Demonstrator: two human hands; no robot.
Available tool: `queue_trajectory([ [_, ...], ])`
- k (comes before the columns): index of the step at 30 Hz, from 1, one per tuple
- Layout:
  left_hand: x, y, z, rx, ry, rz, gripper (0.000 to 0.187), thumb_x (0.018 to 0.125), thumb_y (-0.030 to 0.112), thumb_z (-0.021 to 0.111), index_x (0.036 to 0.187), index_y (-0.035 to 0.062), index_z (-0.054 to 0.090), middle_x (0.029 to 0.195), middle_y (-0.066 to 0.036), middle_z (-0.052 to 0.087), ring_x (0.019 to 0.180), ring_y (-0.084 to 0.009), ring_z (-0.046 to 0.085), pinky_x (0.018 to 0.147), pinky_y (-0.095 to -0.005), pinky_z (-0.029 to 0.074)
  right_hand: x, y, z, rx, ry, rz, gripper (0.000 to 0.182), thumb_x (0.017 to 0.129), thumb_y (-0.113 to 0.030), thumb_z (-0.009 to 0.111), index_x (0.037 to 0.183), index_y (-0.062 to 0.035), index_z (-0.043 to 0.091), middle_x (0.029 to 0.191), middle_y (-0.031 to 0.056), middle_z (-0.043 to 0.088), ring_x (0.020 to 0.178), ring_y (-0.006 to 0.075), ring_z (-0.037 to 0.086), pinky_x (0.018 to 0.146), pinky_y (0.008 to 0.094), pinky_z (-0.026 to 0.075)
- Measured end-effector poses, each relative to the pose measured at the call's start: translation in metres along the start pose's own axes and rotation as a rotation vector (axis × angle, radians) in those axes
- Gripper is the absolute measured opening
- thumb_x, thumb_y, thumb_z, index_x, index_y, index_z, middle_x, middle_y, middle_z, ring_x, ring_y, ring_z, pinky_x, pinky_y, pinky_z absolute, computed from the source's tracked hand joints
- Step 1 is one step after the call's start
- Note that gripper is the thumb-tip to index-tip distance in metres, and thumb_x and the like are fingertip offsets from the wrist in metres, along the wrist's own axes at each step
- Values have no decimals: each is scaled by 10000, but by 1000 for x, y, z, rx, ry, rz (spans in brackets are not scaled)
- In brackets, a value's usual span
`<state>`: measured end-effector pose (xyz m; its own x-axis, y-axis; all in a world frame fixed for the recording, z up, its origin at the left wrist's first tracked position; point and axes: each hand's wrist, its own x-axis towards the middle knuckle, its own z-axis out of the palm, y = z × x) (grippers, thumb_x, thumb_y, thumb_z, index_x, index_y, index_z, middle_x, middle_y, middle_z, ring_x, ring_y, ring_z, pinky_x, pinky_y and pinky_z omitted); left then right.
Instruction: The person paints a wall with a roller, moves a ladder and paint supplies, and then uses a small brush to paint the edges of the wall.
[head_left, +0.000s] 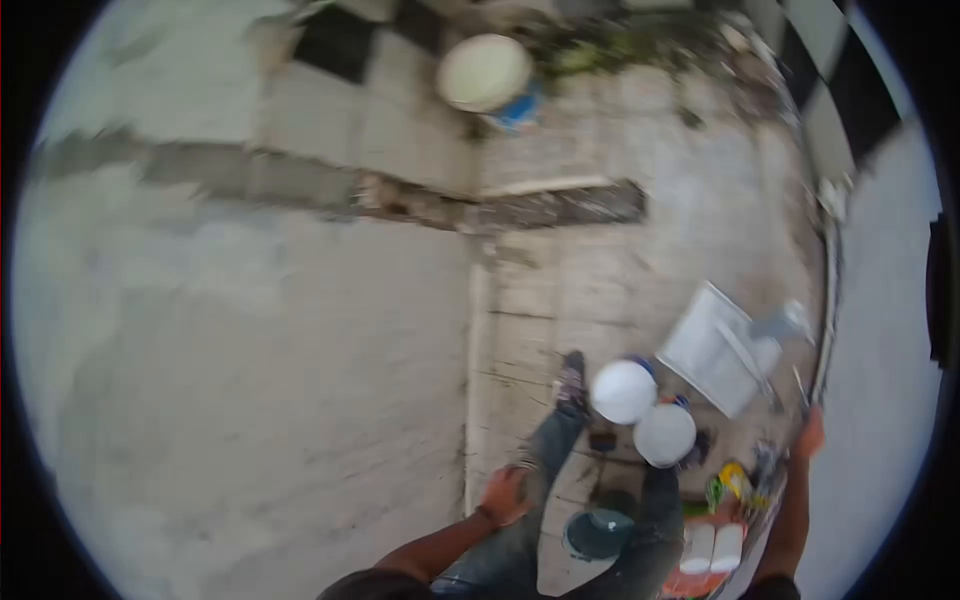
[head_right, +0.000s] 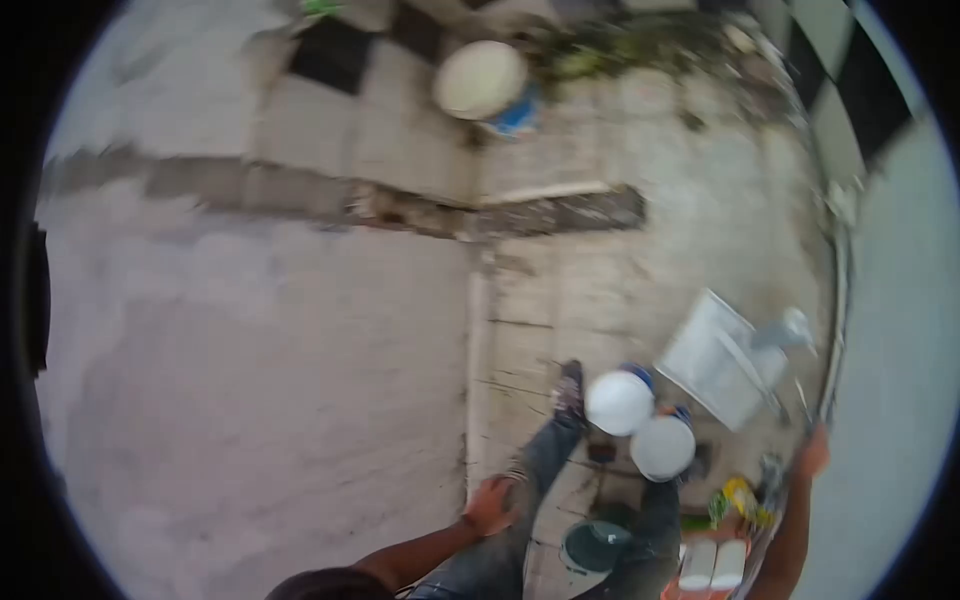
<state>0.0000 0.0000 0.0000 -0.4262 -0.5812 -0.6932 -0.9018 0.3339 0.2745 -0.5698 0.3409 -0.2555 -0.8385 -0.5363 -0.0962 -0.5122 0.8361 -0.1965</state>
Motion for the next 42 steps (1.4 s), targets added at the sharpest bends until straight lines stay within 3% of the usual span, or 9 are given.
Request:
queue_trajectory([
  [2, 23, 18, 58, -2, -13, -1, 598, 727, 343, 619, 1232, 73, 445, 1228, -201, 446, 1134, -391, 427, 945, -488, 373, 3, 22, -25, 57, -9, 66, 369, 826, -58, 495, 1180, 29, 549, 1118, 222, 602, 1021, 365, 583, 896, 401, 450],
  [3, 7, -50, -30, 62, 81, -10, 575, 737, 343, 605, 1215, 64, 451, 1222, -202, 445, 1129, -393, 429, 935, -496, 377, 6, -124, -59, 210, 17, 54, 398, 891, -154, 481, 1247, 22, 503, 1188, 207, 573, 1087, 345, 553, 938, 381, 416],
  [5, 0, -45, -27, 3, -33, -6, 560, 749, 346, 592, 1206, 56, 450, 1222, -207, 437, 1128, -397, 431, 927, -509, 378, -18, -116, -104, 260, -27, 0, 523, 862, -262, 526, 1283, 40, 456, 1235, 249, 527, 1140, 359, 519, 969, 391, 385],
  [11, -26, -50, -97, -163, -32, -27, 575, 759, 325, 614, 1216, 20, 444, 1223, -240, 428, 1127, -393, 443, 934, -505, 384, -45, -335, -306, 431, 87, -527, 357, 859, -271, 635, 1153, -77, 580, 1039, 196, 630, 930, 349, 599, 834, 415, 460],
  [15, -72, -97, -139, -186, 394, -100, 589, 758, 358, 639, 1197, 1, 474, 1177, -264, 481, 1070, -418, 489, 937, -480, 398, -59, -431, -342, 404, -452, -487, 345, 894, -246, 568, 1138, -2, 562, 960, 227, 619, 859, 334, 593, 757, 405, 450],
  [17, -118, -107, -155, -215, 812, -128, 565, 764, 390, 629, 1162, 10, 501, 1099, -244, 544, 1037, -389, 519, 906, -463, 422, -61, -470, -340, 611, -302, -873, 303, 904, -277, 547, 985, 14, 558, 776, 171, 568, 714, 317, 537, 667, 407, 437],
  [19, -190, -90, -176, -466, 992, -270, 468, 792, 341, 614, 1106, 5, 526, 1046, -228, 570, 994, -366, 543, 873, -427, 438, -50, -479, -279, 741, -457, -793, 180, 765, -106, 585, 760, 23, 459, 653, 85, 397, 615, 173, 369, 549, 356, 326],
  [31, -425, -84, -53, -865, 1623, -782, 402, 782, 250, 657, 1080, 6, 541, 1008, -183, 592, 939, -326, 571, 823, -389, 459, -246, -598, -395, 858, -781, -1140, 98, 842, -85, 558, 821, -30, 480, 619, 16, 406, 502, 97, 413, 448, 281, 359],
  [42, -413, -99, 197, -1770, 1406, -1234, 382, 790, 277, 648, 1065, 18, 585, 958, -132, 639, 872, -246, 619, 746, -345, 480, -424, -730, -405, 862, -1151, -1242, 117, 907, -102, 504, 841, -93, 408, 565, -23, 395, 396, 54, 358, 354, 205, 290],
])
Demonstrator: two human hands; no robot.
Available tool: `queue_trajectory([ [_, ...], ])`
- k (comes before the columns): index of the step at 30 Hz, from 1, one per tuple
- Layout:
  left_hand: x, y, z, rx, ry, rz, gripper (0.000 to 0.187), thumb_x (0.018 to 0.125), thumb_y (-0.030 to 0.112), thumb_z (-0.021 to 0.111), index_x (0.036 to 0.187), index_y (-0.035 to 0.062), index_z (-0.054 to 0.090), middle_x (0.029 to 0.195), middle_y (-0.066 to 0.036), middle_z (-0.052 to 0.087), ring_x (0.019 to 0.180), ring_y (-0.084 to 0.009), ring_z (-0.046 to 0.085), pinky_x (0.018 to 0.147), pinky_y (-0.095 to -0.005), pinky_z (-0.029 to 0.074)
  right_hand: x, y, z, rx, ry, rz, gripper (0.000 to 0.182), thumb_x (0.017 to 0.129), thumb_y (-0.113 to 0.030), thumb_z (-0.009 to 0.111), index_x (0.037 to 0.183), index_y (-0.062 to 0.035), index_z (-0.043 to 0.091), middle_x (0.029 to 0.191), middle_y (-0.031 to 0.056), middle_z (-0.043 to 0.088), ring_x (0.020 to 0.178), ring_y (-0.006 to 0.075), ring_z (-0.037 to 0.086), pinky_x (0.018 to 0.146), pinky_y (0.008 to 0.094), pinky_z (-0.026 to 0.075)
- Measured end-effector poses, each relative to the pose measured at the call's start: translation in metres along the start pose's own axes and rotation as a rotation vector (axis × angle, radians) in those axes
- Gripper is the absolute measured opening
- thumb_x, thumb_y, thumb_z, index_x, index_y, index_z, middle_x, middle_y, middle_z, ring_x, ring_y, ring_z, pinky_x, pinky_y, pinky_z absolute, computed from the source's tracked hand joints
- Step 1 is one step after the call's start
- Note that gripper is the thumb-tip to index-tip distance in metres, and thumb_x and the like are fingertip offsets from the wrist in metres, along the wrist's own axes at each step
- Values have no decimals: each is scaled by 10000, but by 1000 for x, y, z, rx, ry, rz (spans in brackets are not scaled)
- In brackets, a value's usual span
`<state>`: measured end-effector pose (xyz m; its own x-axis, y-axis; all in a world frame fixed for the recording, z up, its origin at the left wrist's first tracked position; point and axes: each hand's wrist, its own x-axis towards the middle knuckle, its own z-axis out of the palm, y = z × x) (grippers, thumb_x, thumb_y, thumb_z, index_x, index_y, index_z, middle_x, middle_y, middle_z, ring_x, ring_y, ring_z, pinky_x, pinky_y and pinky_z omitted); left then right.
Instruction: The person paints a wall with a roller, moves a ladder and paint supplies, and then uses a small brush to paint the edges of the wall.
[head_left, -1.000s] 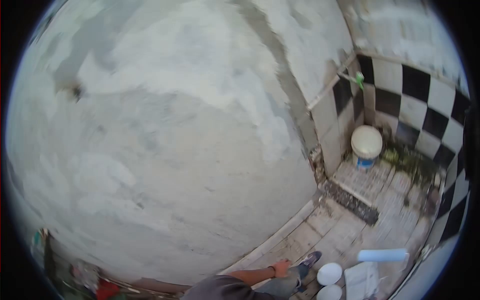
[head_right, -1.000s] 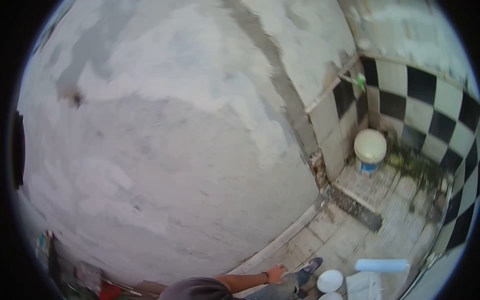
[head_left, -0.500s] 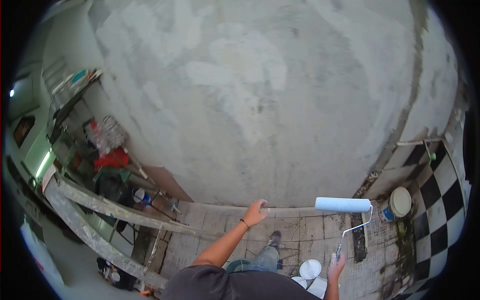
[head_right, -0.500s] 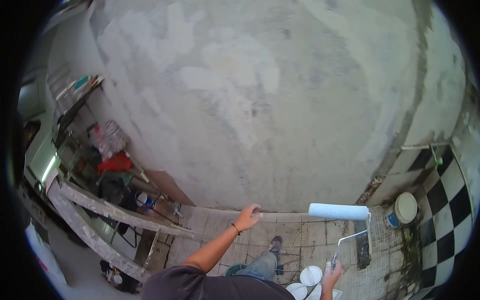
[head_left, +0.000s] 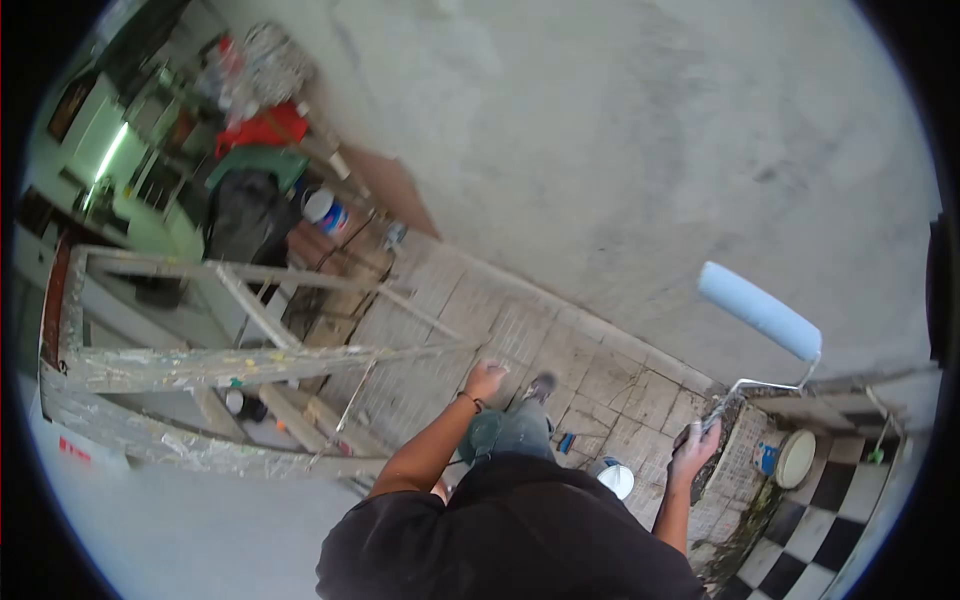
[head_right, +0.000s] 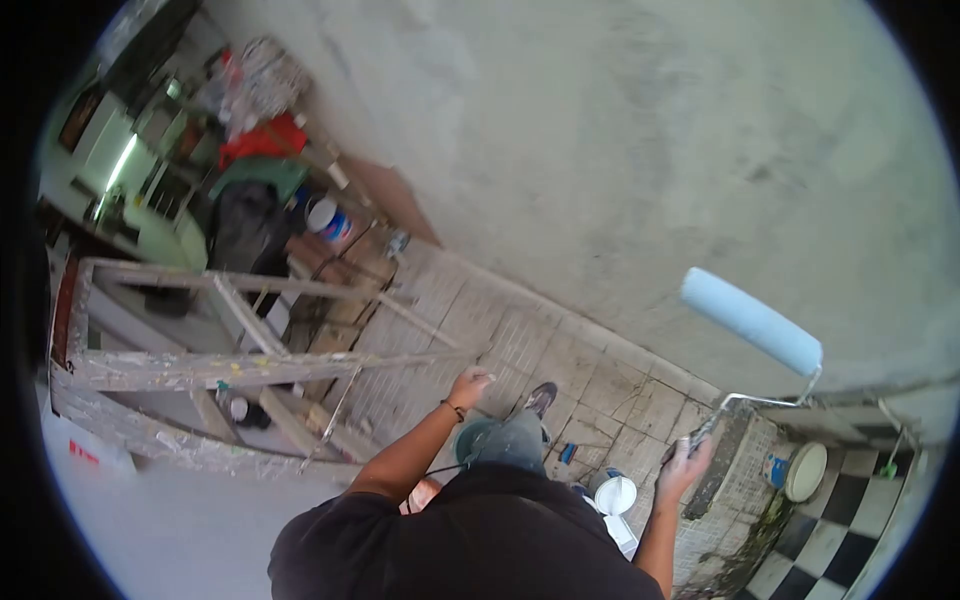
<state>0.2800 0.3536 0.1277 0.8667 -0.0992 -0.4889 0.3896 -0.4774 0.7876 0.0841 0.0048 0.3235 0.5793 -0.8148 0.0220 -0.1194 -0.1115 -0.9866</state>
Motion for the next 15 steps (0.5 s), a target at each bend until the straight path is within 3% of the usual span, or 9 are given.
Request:
queue_trajectory([
  [3, -60, -55, -54, -330, 179, -335, 236, 808, 215, 627, 969, 42, 625, 812, -59, 646, 711, -159, 622, 583, -270, 471, 26, -12, 29, 46, -12, 6, 44, 907, -75, 490, 926, -79, 451, 569, -32, 383, 405, 43, 339, 349, 197, 272],
  [7, -192, -87, -135, -293, 834, -183, 183, 834, 176, 559, 825, 17, 648, 746, -76, 644, 605, -164, 562, 547, -319, 428, 51, -10, 46, 30, -102, -95, 32, 908, -83, 497, 926, -69, 474, 567, -36, 381, 414, 39, 330, 359, 202, 273],
  [8, -224, -100, -149, -132, 1071, -197, 191, 847, 168, 543, 776, 6, 616, 708, -72, 609, 593, -166, 521, 542, -339, 401, 70, 19, 38, -36, -120, -225, 43, 918, -105, 491, 911, -69, 468, 563, -34, 380, 417, 40, 328, 364, 201, 268],
  [9, -253, -106, -162, 49, 1290, -217, 219, 859, 160, 528, 726, -5, 584, 669, -69, 574, 581, -167, 480, 537, -358, 373, 74, 15, 44, -3, -174, -211, 65, 929, -126, 479, 896, -74, 459, 561, -33, 380, 422, 38, 329, 366, 200, 264],
  [10, -276, -99, -179, 150, 1498, -107, 303, 850, 174, 570, 623, 33, 429, 584, -62, 417, 590, -175, 371, 554, -360, 328, 78, 14, 50, 27, -224, -194, 70, 932, -131, 475, 890, -79, 456, 562, -34, 379, 423, 38, 329, 365, 201, 262],
  [12, -302, -65, -221, 23, 1659, -16, 261, 838, 149, 625, 758, 32, 406, 693, -14, 313, 665, -152, 325, 612, -317, 328, 77, 8, 64, 64, -281, -186, 76, 935, -136, 472, 883, -84, 452, 562, -35, 377, 424, 37, 330, 365, 202, 261],
  [13, -311, -49, -241, 55, 1669, 80, 285, 811, 130, 668, 920, 19, 429, 818, -31, 366, 749, -161, 357, 710, -298, 361, 72, 4, 69, 111, -286, -151, 80, 936, -136, 470, 877, -88, 448, 563, -36, 376, 422, 37, 329, 364, 202, 261],
  [14, -314, -42, -260, 102, 1667, 248, 515, 757, 167, 738, 1119, 0, 412, 992, -80, 425, 884, -186, 418, 837, -299, 374, 67, 0, 71, 144, -295, -111, 84, 937, -136, 468, 870, -92, 444, 565, -37, 374, 420, 38, 329, 364, 202, 261],
  [15, -316, -22, -272, 178, 1629, 289, 640, 713, 191, 776, 1179, -12, 387, 1066, -105, 434, 956, -211, 436, 882, -314, 367, 59, -6, 73, 141, -307, -114, 84, 937, -136, 468, 870, -92, 444, 565, -37, 374, 420, 38, 329, 364, 202, 261],
])
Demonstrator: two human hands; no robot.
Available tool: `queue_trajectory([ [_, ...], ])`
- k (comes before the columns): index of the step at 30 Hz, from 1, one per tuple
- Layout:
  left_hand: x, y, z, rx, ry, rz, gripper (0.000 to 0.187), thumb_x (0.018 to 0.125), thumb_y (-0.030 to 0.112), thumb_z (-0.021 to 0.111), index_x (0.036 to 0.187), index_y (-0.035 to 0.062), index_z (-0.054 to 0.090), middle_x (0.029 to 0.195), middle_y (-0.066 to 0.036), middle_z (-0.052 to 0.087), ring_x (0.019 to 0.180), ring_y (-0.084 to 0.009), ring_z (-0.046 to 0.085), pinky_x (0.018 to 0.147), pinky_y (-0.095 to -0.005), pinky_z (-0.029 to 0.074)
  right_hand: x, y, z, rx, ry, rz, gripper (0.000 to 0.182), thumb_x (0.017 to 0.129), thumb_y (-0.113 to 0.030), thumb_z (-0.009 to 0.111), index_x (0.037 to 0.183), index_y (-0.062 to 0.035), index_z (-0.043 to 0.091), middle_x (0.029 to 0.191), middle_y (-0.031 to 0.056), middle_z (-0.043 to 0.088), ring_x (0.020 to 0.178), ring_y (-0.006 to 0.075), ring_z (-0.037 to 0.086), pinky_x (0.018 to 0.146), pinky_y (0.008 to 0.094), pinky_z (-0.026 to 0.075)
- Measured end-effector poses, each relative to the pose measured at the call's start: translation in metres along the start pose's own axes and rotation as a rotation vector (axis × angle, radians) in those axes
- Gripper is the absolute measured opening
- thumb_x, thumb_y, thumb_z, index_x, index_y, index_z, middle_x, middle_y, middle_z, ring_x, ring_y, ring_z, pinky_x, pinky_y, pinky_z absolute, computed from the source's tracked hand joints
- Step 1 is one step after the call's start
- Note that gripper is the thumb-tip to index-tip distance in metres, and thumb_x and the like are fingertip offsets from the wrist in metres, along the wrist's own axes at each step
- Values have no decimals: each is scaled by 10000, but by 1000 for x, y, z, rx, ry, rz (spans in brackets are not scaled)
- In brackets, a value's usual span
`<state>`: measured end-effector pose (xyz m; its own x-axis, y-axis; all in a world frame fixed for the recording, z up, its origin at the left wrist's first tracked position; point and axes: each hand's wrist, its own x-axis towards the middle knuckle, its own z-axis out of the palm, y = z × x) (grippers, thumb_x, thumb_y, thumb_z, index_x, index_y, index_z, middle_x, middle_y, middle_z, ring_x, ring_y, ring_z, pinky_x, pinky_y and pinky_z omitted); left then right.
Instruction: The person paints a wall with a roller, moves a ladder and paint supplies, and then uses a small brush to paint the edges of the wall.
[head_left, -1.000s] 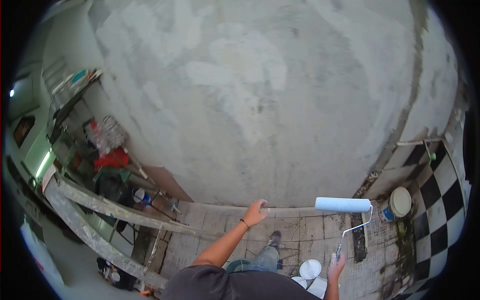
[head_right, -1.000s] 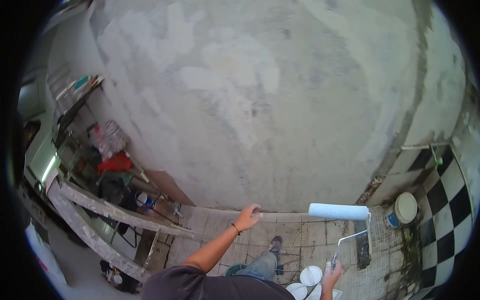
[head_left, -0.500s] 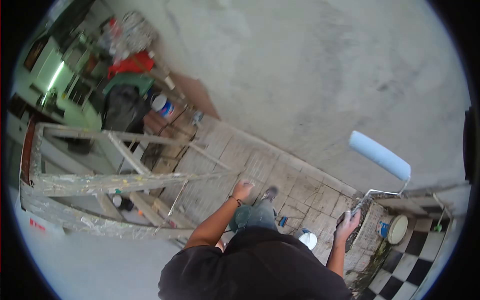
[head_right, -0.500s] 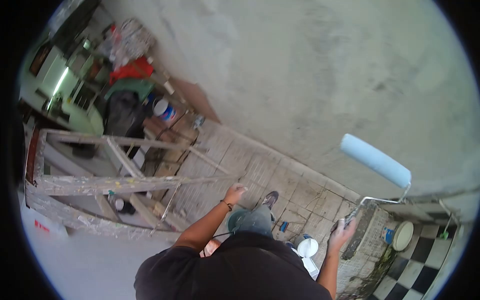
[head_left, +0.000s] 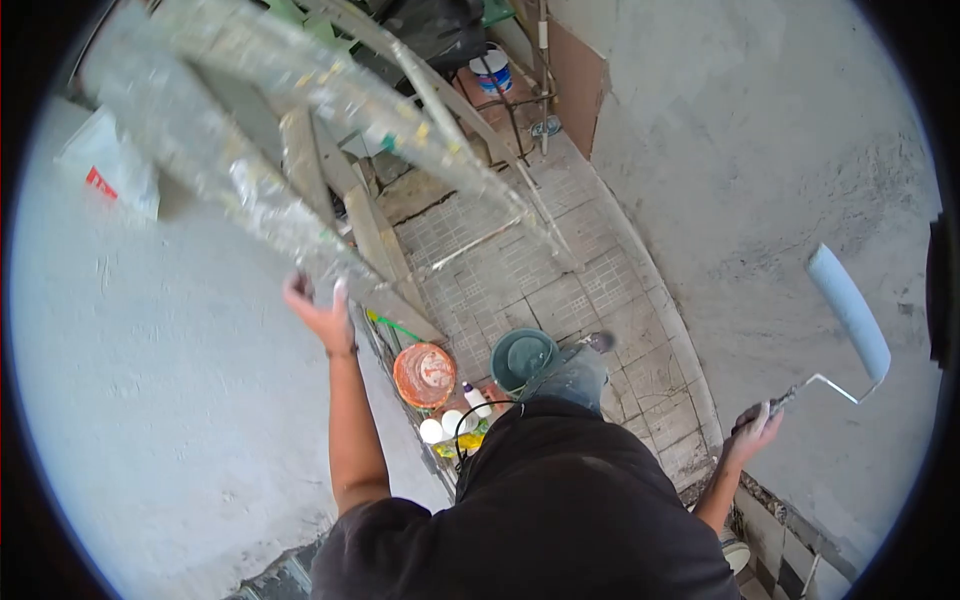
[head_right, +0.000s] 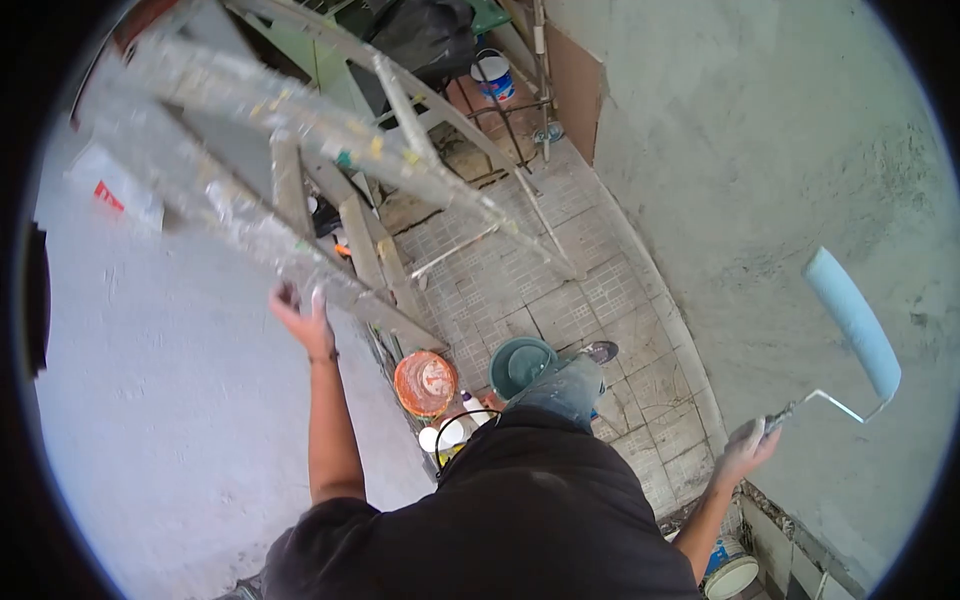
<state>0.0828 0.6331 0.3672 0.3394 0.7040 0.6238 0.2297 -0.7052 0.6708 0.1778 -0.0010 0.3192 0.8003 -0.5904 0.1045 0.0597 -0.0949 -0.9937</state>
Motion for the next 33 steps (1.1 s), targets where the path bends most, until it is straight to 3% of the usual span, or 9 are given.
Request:
queue_trajectory([
  [3, 32, 29, 10, -83, -138, 109, 904, 594, 258, 855, 1276, -36, 339, 1187, -170, 451, 1095, -274, 460, 954, -359, 361, -32, -15, 6, -3, -89, 61, 94, 935, -129, 466, 852, -97, 435, 569, -35, 375, 417, 40, 330, 364, 198, 260],
  [6, 43, 33, 11, -3, -106, 19, 959, 605, 291, 852, 1294, -83, 299, 1234, -218, 430, 1152, -306, 433, 997, -373, 338, -63, -8, 1, 35, -73, 51, 98, 930, -117, 468, 842, -98, 431, 570, -31, 380, 412, 41, 332, 359, 197, 259],
  [9, 47, 33, 5, 26, -173, 51, 1012, 595, 311, 854, 1306, -119, 275, 1268, -245, 426, 1179, -326, 425, 1013, -370, 326, -95, -9, -15, 22, -119, 79, 96, 924, -100, 470, 834, -95, 437, 562, -30, 378, 403, 43, 330, 351, 200, 260],
  [13, 45, 22, 7, -1, -152, 122, 997, 573, 283, 858, 1295, -117, 299, 1224, -269, 473, 1139, -359, 473, 970, -379, 373, -112, -5, -41, -45, -135, 67, 100, 914, -75, 479, 829, -83, 427, 558, -31, 369, 408, 43, 327, 359, 205, 262],
  [18, 49, 34, 2, 7, -163, 98, 996, 558, 254, 866, 1287, -136, 309, 1184, -262, 510, 1081, -323, 516, 945, -366, 396, -110, 2, -61, -71, -164, 62, 129, 919, -77, 466, 801, -83, 413, 561, -27, 373, 408, 43, 321, 360, 205, 260],
  [27, 47, 31, 2, 6, -150, 81, 963, 565, 243, 865, 1285, -107, 329, 1214, -239, 479, 1112, -315, 477, 972, -364, 365, -102, 10, -54, -50, -110, 141, 79, 920, -103, 481, 876, -41, 502, 552, -28, 395, 412, 46, 361, 362, 201, 280],
  [29, 45, 19, 7, 43, -117, 78, 962, 573, 239, 864, 1293, -101, 323, 1226, -235, 472, 1130, -314, 462, 986, -370, 350, -97, 20, -49, -67, -125, 101, 92, 936, -140, 482, 875, -70, 475, 537, -42, 367, 387, 38, 320, 344, 193, 250],
  [31, 48, 32, 0, -101, -239, 33, 956, 591, 244, 855, 1306, -96, 319, 1261, -237, 441, 1185, -310, 420, 1009, -374, 324, -95, 20, -35, -77, -89, 73, 99, 936, -148, 485, 870, -75, 473, 543, -42, 371, 392, 33, 321, 343, 192, 251],
  [33, 37, 55, -1, 132, -50, 203, 862, 639, 229, 816, 1293, -83, 348, 1221, -224, 443, 1157, -334, 416, 998, -400, 326, -86, 22, -18, -87, -155, 174, 107, 919, -155, 514, 887, -60, 478, 624, -18, 419, 495, 63, 386, 439, 219, 334],
])
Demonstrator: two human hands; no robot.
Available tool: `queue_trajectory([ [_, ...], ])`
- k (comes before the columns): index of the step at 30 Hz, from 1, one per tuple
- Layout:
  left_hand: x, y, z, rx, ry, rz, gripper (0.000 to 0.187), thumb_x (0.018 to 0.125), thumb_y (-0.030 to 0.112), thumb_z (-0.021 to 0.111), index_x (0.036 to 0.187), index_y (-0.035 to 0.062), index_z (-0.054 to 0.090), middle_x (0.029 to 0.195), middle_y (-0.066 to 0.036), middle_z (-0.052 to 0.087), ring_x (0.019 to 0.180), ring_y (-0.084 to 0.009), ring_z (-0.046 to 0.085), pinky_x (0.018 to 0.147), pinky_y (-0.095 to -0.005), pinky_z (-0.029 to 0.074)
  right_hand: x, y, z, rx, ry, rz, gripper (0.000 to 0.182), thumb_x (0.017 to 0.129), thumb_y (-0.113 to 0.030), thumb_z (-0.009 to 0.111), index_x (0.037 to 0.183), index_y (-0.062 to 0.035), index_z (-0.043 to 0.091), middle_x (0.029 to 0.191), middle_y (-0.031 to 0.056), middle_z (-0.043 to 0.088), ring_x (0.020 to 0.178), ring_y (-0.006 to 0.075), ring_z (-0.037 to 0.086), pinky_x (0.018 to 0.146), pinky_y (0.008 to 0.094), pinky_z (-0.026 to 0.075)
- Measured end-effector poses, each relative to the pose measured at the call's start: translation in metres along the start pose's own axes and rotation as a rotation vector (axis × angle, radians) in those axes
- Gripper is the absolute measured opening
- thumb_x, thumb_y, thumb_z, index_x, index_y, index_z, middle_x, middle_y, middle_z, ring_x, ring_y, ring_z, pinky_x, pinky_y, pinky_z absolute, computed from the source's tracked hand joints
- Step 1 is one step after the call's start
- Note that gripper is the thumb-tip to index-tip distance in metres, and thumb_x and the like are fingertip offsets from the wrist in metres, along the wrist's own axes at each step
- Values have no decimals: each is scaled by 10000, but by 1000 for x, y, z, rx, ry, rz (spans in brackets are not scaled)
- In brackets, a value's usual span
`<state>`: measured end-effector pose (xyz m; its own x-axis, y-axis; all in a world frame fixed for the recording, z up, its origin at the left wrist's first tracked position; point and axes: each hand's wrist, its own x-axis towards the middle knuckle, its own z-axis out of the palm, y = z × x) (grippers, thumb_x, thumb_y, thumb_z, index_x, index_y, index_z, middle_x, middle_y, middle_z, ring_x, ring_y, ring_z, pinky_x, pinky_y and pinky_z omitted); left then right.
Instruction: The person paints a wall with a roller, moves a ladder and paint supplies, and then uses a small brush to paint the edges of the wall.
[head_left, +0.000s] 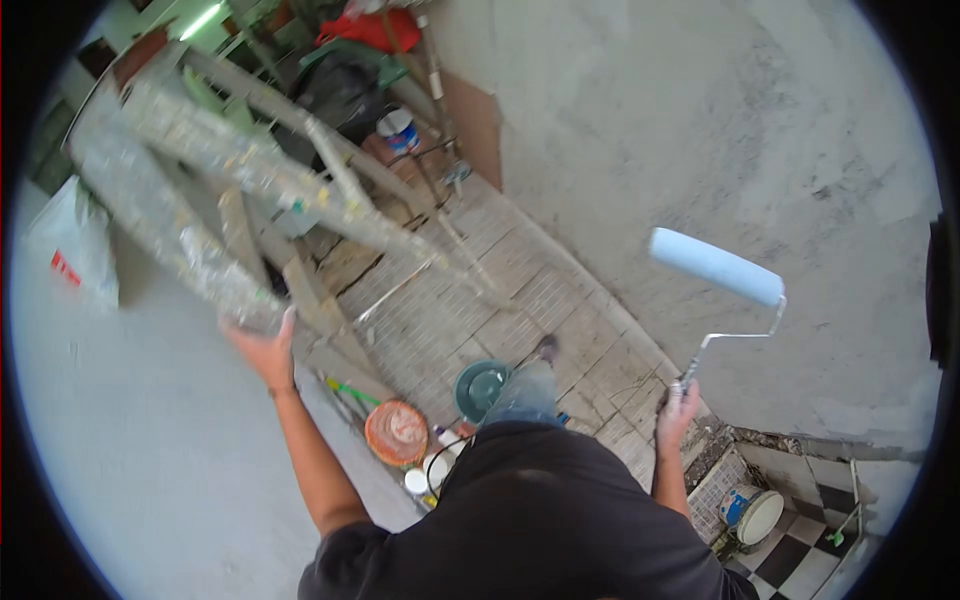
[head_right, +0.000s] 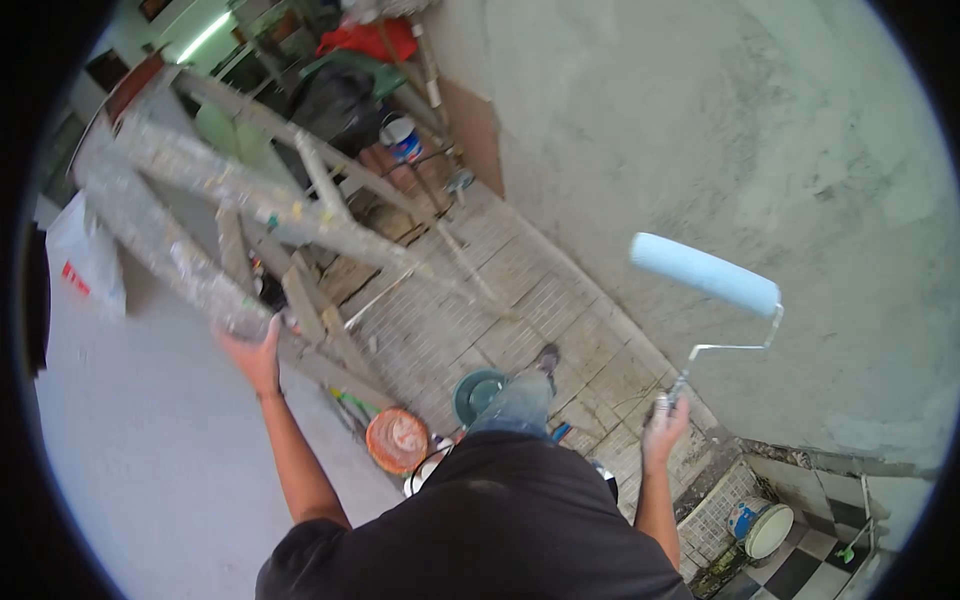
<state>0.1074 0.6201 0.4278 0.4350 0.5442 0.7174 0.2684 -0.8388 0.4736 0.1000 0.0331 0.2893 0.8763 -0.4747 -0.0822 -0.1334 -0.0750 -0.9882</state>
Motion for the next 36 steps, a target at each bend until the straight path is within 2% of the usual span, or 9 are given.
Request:
queue_trajectory([
  [2, -23, 30, 2, 299, 334, -19, 624, 712, 171, 715, 1215, -50, 417, 1149, -212, 443, 1057, -350, 439, 934, -439, 356, 12, -12, 29, -168, 49, -167, 112, 908, -149, 527, 900, -49, 478, 670, -1, 434, 565, 85, 404, 507, 243, 356],
  [4, -48, 76, 18, 115, 210, 246, 338, 770, 135, 604, 1041, -20, 474, 948, -159, 458, 890, -320, 452, 837, -420, 369, 35, -14, 61, -322, 50, -264, 133, 881, -135, 546, 928, -32, 475, 731, 27, 439, 667, 135, 417, 609, 293, 376],
  [9, -102, 257, 132, -827, -1029, 117, 377, 796, 159, 638, 1119, -1, 528, 1029, -146, 556, 958, -261, 552, 853, -344, 427, 77, -26, 145, -297, -96, -276, 193, 863, -141, 547, 991, -21, 466, 768, 86, 449, 689, 205, 445, 649, 353, 394],
  [15, -141, 316, 280, -755, -1541, -113, 326, 930, 298, 491, 965, -22, 542, 888, -137, 634, 803, -243, 610, 719, -353, 473, 114, -52, 240, -117, -270, -442, 322, 869, -132, 515, 1143, 8, 422, 953, 186, 533, 858, 333, 547, 756, 394, 436],
  [21, -138, 279, 336, -658, -1328, -286, 323, 937, 291, 452, 907, -18, 541, 779, -159, 650, 737, -280, 630, 663, -380, 472, 148, -11, 279, -305, -549, -650, 482, 874, -192, 500, 1256, 48, 329, 1100, 280, 519, 998, 437, 531, 829, 441, 437],
  [23, -146, 255, 365, -615, -1293, -267, 311, 933, 278, 444, 906, -17, 539, 772, -180, 647, 726, -313, 631, 659, -402, 474, 174, -12, 274, -584, -1096, -282, 521, 875, -277, 530, 1253, 49, 380, 1137, 265, 514, 1039, 405, 516, 901, 433, 408],
  [26, -164, 214, 411, -353, -1154, -111, 356, 916, 325, 450, 911, -15, 557, 780, -246, 620, 789, -436, 587, 694, -506, 458, 201, -22, 253, -761, -1295, -257, 521, 866, -343, 543, 1214, 27, 428, 1071, 246, 554, 955, 389, 557, 828, 439, 443],
  [32, -140, 158, 492, -268, -1088, -157, 412, 893, 368, 488, 793, -21, 583, 721, -256, 607, 703, -437, 593, 638, -507, 465, 259, 92, 147, -1008, -1085, -20, 517, 804, -358, 613, 1164, -1, 508, 872, 177, 640, 809, 340, 623, 730, 413, 493],
  [36, -85, 154, 547, -267, -1049, -92, 426, 885, 382, 496, 792, -24, 588, 689, -254, 596, 672, -433, 586, 602, -498, 461, 295, 86, 116, -1291, -1156, 221, 532, 810, -364, 621, 1196, -22, 489, 1021, 194, 622, 1009, 343, 579, 858, 443, 458],
])
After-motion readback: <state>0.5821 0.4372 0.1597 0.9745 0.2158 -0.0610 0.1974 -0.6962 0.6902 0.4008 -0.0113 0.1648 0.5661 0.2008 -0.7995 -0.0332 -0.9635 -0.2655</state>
